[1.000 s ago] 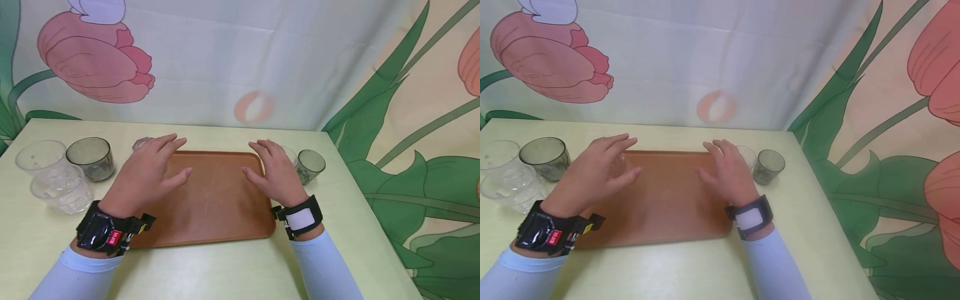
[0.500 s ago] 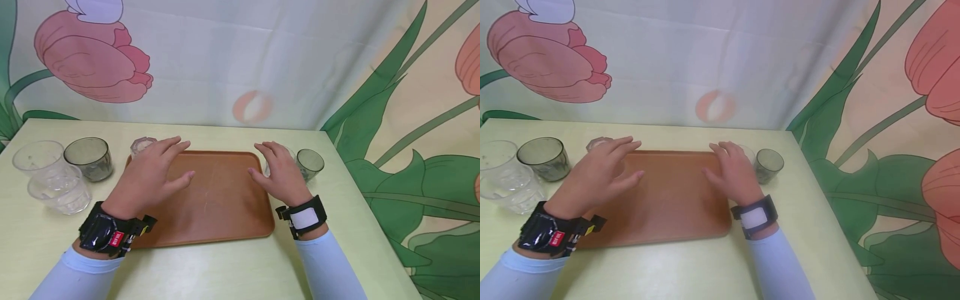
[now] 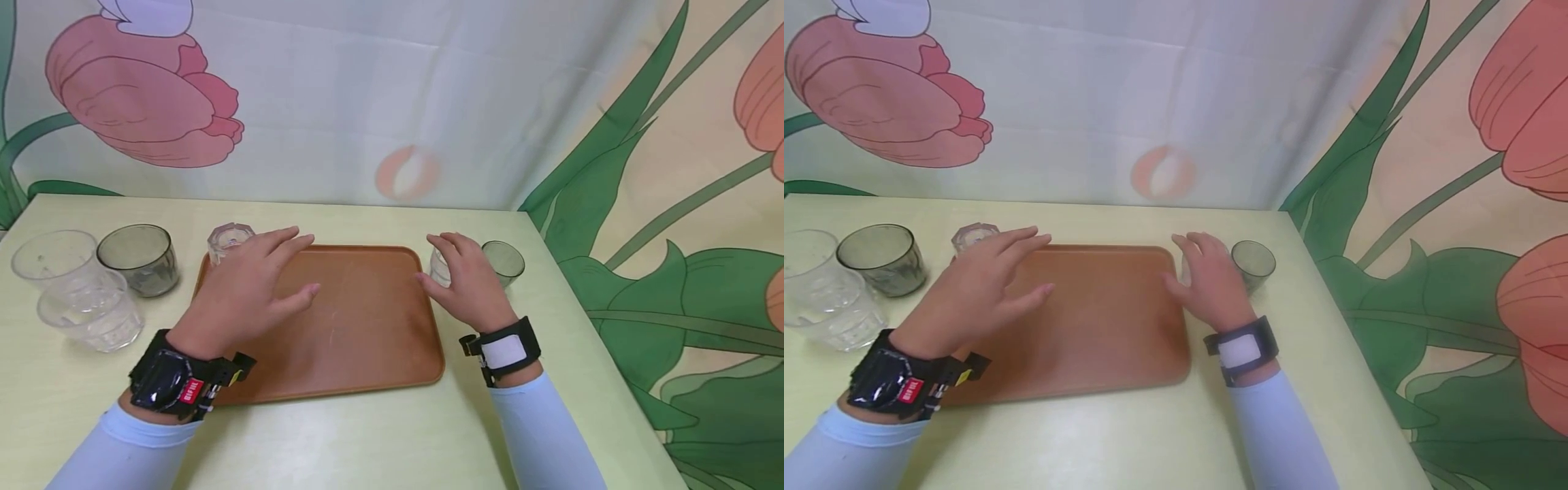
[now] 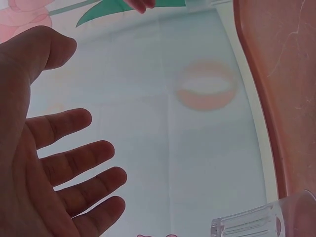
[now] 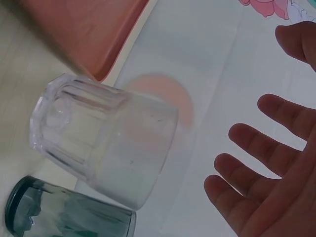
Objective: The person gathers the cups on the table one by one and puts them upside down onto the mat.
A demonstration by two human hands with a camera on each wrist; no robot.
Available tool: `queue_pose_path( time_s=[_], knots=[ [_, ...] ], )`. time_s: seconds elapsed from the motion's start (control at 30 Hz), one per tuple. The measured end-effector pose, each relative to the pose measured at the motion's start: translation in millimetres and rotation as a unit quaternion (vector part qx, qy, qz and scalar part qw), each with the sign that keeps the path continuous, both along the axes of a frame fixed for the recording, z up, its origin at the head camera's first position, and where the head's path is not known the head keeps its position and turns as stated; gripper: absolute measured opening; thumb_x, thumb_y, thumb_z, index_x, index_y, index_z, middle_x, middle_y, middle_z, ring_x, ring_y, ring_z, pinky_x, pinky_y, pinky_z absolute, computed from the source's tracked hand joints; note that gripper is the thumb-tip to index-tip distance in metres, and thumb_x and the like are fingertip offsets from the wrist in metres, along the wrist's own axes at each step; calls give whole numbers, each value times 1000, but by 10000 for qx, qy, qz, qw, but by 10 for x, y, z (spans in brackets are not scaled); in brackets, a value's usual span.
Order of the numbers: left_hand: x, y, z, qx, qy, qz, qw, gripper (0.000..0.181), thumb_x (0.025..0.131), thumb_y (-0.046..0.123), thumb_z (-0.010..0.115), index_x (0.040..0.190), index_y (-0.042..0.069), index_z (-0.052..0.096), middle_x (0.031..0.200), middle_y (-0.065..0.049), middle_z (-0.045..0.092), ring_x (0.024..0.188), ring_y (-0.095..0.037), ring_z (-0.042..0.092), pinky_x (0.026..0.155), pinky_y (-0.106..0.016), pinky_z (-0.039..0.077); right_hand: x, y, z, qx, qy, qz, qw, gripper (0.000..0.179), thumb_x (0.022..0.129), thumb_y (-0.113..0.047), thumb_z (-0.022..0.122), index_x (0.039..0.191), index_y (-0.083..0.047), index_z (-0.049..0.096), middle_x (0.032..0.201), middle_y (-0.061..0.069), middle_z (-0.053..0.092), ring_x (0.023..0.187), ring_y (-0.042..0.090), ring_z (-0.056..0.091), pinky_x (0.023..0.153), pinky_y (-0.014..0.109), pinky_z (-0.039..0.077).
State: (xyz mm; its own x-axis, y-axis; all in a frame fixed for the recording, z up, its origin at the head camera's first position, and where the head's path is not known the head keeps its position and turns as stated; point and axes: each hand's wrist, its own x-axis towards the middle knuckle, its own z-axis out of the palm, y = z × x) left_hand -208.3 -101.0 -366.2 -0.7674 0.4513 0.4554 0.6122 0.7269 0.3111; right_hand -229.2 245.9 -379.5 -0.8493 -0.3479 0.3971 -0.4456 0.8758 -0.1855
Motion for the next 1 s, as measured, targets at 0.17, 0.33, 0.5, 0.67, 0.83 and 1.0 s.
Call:
queue_pose_path(
  time_s=[0.17,0.33,0.5,0.67,0.83,1.0],
  knots=[
    [-3,17,2,-58,-33,-18,10000,66,90,45,68,143,8,54,146,-18,52,131,-39,52,108,-57,43,2,65,-12,90,-109,-140,9998,63,91,-42,68,142,-9,54,138,18,54,131,36,49,108,50,45],
    [11,50,-15,-44,-50,-74,10000,65,90,44,68,143,10,54,146,-17,52,130,-39,52,108,-56,43,-14,134,-27,112,-242,-234,9994,61,91,-41,67,142,-9,53,139,17,54,130,35,50,106,50,46],
    [21,91,-34,-78,-39,-191,9998,65,90,45,68,144,10,53,146,-18,52,130,-38,53,106,-55,46,-35,201,-51,138,-300,-309,9990,60,92,-40,67,141,-9,53,138,17,54,129,36,50,106,50,47],
    [17,88,-43,-57,29,-248,9997,66,89,44,69,143,9,54,146,-18,52,129,-38,54,106,-55,46,-57,217,-38,277,-337,-344,9985,60,92,-42,67,141,-10,53,137,18,53,128,36,50,106,51,46],
    [21,104,-55,31,65,-404,9992,64,89,41,70,142,8,55,144,-17,54,128,-37,55,106,-54,46,-80,228,-7,430,-460,-376,9973,63,92,-42,66,143,-9,51,139,20,51,131,37,48,109,51,43],
    [35,146,-74,29,33,-535,9986,65,89,42,71,143,10,55,144,-15,54,127,-36,56,105,-54,47,-122,255,-29,563,-575,-464,9957,65,92,-44,65,145,-10,49,141,19,51,133,37,46,110,51,42]
  ],
)
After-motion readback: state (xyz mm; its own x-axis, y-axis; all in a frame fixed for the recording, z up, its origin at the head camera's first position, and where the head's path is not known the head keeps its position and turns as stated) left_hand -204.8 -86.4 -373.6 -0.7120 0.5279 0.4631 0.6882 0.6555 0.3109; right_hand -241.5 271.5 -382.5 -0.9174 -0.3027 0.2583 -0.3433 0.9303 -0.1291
